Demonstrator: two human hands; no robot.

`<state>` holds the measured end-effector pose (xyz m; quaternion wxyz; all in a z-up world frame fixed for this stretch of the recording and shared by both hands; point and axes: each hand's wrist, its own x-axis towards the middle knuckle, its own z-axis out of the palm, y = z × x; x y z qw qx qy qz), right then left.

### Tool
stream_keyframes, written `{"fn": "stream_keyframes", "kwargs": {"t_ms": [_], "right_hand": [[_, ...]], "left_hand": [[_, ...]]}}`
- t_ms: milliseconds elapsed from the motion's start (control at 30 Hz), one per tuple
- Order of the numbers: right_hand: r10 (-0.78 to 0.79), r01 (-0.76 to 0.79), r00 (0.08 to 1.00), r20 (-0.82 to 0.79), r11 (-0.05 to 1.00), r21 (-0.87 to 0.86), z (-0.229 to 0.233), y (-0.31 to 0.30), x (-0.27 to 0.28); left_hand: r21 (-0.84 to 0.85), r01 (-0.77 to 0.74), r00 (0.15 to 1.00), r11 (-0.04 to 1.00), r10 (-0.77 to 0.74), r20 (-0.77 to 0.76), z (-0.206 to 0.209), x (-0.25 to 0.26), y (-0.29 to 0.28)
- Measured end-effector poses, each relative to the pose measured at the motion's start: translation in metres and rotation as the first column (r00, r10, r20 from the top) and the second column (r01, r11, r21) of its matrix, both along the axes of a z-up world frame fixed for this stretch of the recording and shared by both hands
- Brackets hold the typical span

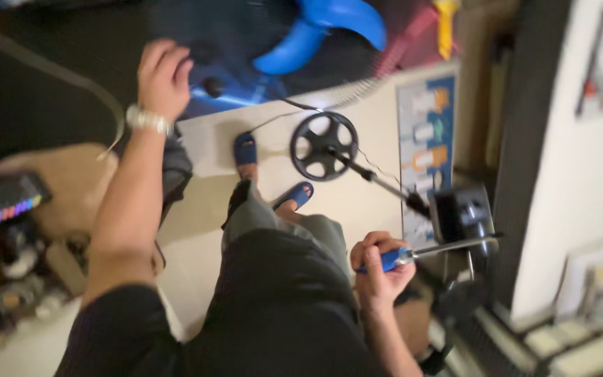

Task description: The person uses a screwdriver to tighten screws on the motor housing of a standing fan. They repeatedly reposition the fan and adjust their grip to access different screw locations on the motor casing.

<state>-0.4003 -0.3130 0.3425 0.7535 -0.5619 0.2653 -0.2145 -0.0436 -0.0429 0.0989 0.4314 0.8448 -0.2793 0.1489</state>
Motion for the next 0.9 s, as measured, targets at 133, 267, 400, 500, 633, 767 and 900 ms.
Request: {"fn": "stream_keyframes", "kwargs": {"t_ms": [133, 267, 400, 500, 633, 767, 900], "right_hand": [[-0.15, 0.179, 0.951, 0.269, 0.98, -0.086, 0.043, -0.023, -0.031], [-0.321, 0.47, 0.853, 0.412, 0.816, -0.337, 0.078, -0.077, -0.093], [-0.513, 0.652, 0.755, 0.408, 0.524, -0.548, 0.066, -0.155, -0.167], [-0.568, 0.6, 0.781, 0.259, 0.568, -0.563, 0.034, -0.213, -0.204], [-0.497, 0.431, 0.868, -0.002, 0.755, -0.494, -0.022, -0.272, -0.22], [-0.206, 0.176, 0.974, -0.098, 0.952, -0.249, -0.084, -0.312, -0.2], [0.123, -0.133, 0.991, -0.056, 0.962, -0.238, -0.115, -0.346, -0.177]], "left_hand": [[-0.136, 0.186, 0.982, 0.973, -0.19, -0.017, 0.076, -0.074, -0.091], [-0.247, 0.468, 0.852, 0.848, -0.508, -0.129, 0.141, -0.159, -0.179], [-0.37, 0.58, 0.708, 0.726, -0.674, -0.213, 0.168, -0.24, -0.245], [-0.455, 0.553, 0.637, 0.698, -0.706, -0.309, 0.165, -0.293, -0.282], [-0.49, 0.461, 0.628, 0.74, -0.662, -0.408, 0.145, -0.359, -0.318], [-0.559, 0.241, 0.698, 0.793, -0.542, -0.468, 0.111, -0.422, -0.356], [-0.64, -0.03, 0.723, 0.768, -0.426, -0.544, 0.09, -0.468, -0.403]]}}
